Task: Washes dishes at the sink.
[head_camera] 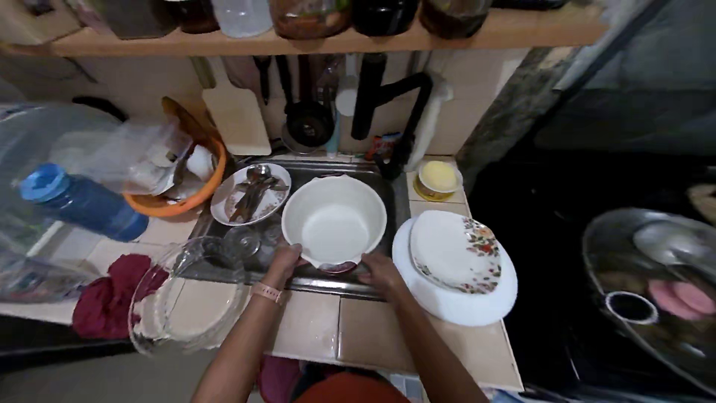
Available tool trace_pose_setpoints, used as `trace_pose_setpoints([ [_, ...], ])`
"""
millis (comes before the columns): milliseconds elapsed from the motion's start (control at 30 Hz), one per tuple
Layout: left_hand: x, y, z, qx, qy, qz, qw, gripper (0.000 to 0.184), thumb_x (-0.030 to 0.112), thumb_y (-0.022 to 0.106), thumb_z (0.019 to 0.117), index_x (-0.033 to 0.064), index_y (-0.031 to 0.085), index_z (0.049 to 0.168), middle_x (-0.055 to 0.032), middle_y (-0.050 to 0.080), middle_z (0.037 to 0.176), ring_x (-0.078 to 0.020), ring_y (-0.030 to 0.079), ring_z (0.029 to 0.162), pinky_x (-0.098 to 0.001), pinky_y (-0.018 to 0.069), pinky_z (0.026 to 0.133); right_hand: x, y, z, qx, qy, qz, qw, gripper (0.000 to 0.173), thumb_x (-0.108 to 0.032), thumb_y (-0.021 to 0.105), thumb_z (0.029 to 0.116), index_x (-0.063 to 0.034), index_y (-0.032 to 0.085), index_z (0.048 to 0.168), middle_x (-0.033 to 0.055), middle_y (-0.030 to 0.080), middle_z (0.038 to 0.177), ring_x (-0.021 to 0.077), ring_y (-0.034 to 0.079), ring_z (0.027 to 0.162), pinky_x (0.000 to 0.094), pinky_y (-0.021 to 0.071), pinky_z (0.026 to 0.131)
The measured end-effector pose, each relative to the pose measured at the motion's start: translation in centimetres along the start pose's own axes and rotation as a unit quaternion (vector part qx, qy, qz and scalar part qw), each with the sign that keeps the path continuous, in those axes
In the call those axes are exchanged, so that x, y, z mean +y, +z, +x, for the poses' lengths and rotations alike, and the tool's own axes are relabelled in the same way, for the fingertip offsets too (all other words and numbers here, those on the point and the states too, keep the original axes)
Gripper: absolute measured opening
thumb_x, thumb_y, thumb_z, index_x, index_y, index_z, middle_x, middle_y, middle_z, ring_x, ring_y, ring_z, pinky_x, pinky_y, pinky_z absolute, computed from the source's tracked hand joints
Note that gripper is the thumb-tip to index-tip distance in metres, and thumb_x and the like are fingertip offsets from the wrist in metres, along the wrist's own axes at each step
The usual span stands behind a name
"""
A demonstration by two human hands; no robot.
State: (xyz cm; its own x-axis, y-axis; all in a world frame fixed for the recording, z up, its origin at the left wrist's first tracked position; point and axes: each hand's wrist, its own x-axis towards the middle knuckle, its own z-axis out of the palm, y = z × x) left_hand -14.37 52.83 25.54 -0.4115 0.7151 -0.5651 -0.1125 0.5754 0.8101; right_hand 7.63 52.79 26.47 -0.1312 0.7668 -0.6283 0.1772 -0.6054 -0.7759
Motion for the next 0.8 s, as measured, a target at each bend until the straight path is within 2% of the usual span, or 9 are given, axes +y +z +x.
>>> trace_pose_setpoints([
  [100, -0.8, 0.5, 1.9, -0.007, 0.009, 0.022, 1.0, 0.056, -0.003, 0.049, 0.1016, -0.0017, 0.027, 0.153, -0.0263, 0.055, 0.121, -0.0268, 0.065, 0.087, -0.0376, 0.0587, 0.072, -1.9, -1.0, -1.2, -0.019, -0.058, -0.151, 0.987, 0.041, -0.022, 0.049, 0.1097, 0.0064, 0.053, 0.139, 0.0273, 0.06, 0.131, 0.0308, 0.067, 0.105, 0.0435, 0.0551, 0.093],
  [233, -1.1, 1.0, 2.7, -0.025, 0.042, 0.061, 0.997, 0.056, -0.001, 0.051, 0.1021, -0.0031, 0.028, 0.153, -0.0278, 0.055, 0.127, -0.0276, 0.067, 0.093, -0.0378, 0.0588, 0.077, -4.6, -3.6, -2.2, 0.064, -0.178, -0.232, 0.954, 0.039, -0.018, 0.048, 0.1093, 0.0068, 0.055, 0.139, 0.0276, 0.064, 0.127, 0.0343, 0.067, 0.109, 0.0465, 0.0524, 0.099],
  [300, -0.9, 0.9, 2.8, -0.026, 0.08, 0.165, 0.983, 0.067, 0.003, 0.057, 0.1013, -0.0048, 0.021, 0.157, -0.0293, 0.05, 0.141, -0.0307, 0.063, 0.113, -0.0408, 0.0545, 0.093, -5.3, -5.8, -2.1, 0.12, -0.189, -0.243, 0.944, 0.037, -0.017, 0.049, 0.1092, 0.0059, 0.057, 0.137, 0.0279, 0.065, 0.126, 0.0377, 0.067, 0.109, 0.0507, 0.0525, 0.097],
  [367, -0.2, 0.7, 2.4, -0.025, 0.14, 0.307, 0.941, 0.093, 0.014, 0.066, 0.0993, -0.0074, -0.002, 0.16, -0.0335, 0.014, 0.165, -0.0405, 0.03, 0.151, -0.0456, 0.0316, 0.121, -5.1, -8.0, -2.2, 0.181, -0.2, -0.258, 0.928, 0.036, -0.017, 0.049, 0.109, 0.0062, 0.059, 0.135, 0.0282, 0.065, 0.126, 0.0398, 0.068, 0.108, 0.0543, 0.0516, 0.097],
  [400, 0.5, 1.0, 1.8, -0.01, 0.179, 0.357, 0.917, 0.101, 0.018, 0.069, 0.0971, -0.0094, -0.005, 0.159, -0.0376, 0.001, 0.165, -0.0478, 0.013, 0.155, -0.0498, 0.0191, 0.125, -4.8, -9.1, -2.3, 0.206, -0.198, -0.269, 0.92, 0.035, -0.016, 0.049, 0.1088, 0.0064, 0.06, 0.134, 0.0284, 0.065, 0.127, 0.0405, 0.067, 0.11, 0.0556, 0.0504, 0.098],
  [467, 2.3, 2.5, 0.0, 0.003, 0.251, 0.404, 0.88, 0.097, 0.023, 0.071, 0.0962, -0.0102, 0.005, 0.159, -0.0432, 0.0, 0.162, -0.0568, 0.005, 0.152, -0.0559, 0.0134, 0.126, -3.7, -11.0, -2.7, 0.248, -0.181, -0.293, 0.906, 0.035, -0.015, 0.047, 0.109, 0.0072, 0.061, 0.134, 0.0293, 0.064, 0.128, 0.0419, 0.065, 0.114, 0.0565, 0.0482, 0.102],
  [600, 6.2, 9.1, -1.9, -0.128, 0.322, 0.433, 0.832, 0.068, 0.026, 0.062, 0.1026, -0.0067, 0.033, 0.156, -0.0369, 0.018, 0.163, -0.0494, 0.022, 0.152, -0.0521, 0.0273, 0.123, -0.3, -13.6, -3.8, 0.32, -0.126, -0.315, 0.884, 0.037, -0.013, 0.046, 0.1083, 0.0082, 0.06, 0.135, 0.0318, 0.057, 0.139, 0.0461, 0.051, 0.135, 0.0558, 0.0384, 0.114],
  [700, 8.6, 16.2, -1.7, -0.212, 0.393, 0.439, 0.779, 0.054, 0.021, 0.058, 0.1049, -0.0055, 0.044, 0.15, -0.0301, 0.038, 0.157, -0.0418, 0.038, 0.147, -0.0507, 0.0331, 0.12, 2.2, -15.1, -3.9, 0.396, -0.11, -0.307, 0.858, 0.036, -0.011, 0.053, 0.1044, 0.0075, 0.062, 0.134, 0.0349, 0.053, 0.14, 0.051, 0.048, 0.135, 0.058, 0.0379, 0.113],
  [800, 10.6, 22.5, -2.1, -0.267, 0.463, 0.43, 0.728, 0.037, 0.014, 0.053, 0.1071, -0.0044, 0.057, 0.139, -0.0246, 0.055, 0.145, -0.0399, 0.055, 0.133, -0.0524, 0.0426, 0.112, 3.0, -16.4, -4.3, 0.415, -0.068, -0.255, 0.871, 0.043, -0.013, 0.056, 0.1031, 0.0075, 0.055, 0.141, 0.0362, 0.048, 0.145, 0.0514, 0.047, 0.135, 0.0571, 0.04, 0.112],
])
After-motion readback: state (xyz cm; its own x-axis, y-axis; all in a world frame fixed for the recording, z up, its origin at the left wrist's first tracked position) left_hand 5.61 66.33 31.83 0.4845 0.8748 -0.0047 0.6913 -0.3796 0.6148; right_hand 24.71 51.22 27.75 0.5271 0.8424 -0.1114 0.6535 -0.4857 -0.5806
